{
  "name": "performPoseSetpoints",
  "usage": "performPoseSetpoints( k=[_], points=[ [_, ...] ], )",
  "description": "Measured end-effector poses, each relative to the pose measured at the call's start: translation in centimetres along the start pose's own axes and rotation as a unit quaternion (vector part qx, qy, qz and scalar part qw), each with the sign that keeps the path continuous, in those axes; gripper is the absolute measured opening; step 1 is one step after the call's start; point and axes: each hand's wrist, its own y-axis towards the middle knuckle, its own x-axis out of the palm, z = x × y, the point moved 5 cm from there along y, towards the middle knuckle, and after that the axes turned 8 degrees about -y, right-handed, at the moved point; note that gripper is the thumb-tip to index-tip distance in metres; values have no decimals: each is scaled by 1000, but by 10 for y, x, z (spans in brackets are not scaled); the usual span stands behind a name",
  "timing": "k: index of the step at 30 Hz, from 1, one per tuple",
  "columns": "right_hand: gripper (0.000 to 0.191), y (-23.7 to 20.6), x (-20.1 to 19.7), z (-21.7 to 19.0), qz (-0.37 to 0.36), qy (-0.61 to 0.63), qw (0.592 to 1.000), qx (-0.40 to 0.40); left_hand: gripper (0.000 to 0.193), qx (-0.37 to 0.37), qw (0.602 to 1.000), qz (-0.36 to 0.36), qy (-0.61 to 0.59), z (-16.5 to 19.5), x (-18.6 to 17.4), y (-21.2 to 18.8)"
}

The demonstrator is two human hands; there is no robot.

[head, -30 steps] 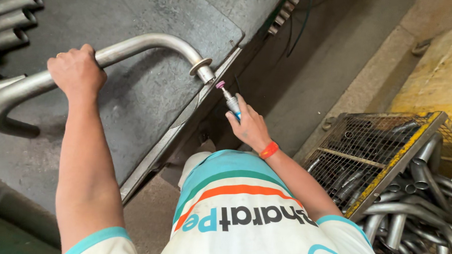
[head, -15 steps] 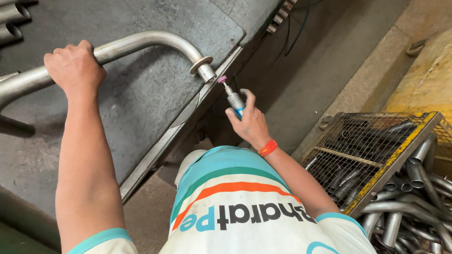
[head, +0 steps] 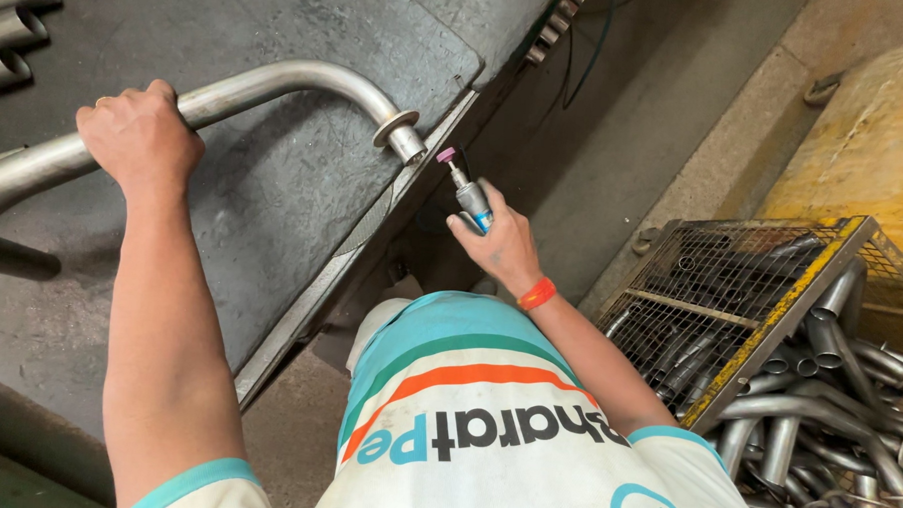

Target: The person holds a bent metal tube on the workbench and uses a pneumatic die grinder to grind the cut end of the tube, rotating the tube to cover the edge. They place the finished tube on the bench, take another bent tube from a wire basket, and grind its end the same way.

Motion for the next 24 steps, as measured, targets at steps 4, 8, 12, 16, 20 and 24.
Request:
performPoseSetpoints(
  k=[4, 8, 12, 16, 20, 24],
  points=[
    [63, -2, 2, 3, 28, 8, 998, -49, 12, 0, 1000, 2, 6, 0, 0, 0],
    [55, -3, 10, 6, -3, -13, 998, -57, 11, -2, 1000, -3, -6, -1, 1, 1],
    [55, -5, 19, 4, -19, -41, 997, -69, 10, -2, 1000, 12, -8, -1, 0, 2],
    [57, -6, 28, 2, -47, -67, 994, -67, 10, -10, 1000, -11, -17, -2, 2, 4],
    [57, -1, 33, 0, -53, -88, 993, -65, 13, -18, 999, -40, -21, -2, 3, 7],
    [57, 5, 36, -2, -37, -107, 990, -88, 14, -18, 999, -43, -18, -1, 3, 9]
  ],
)
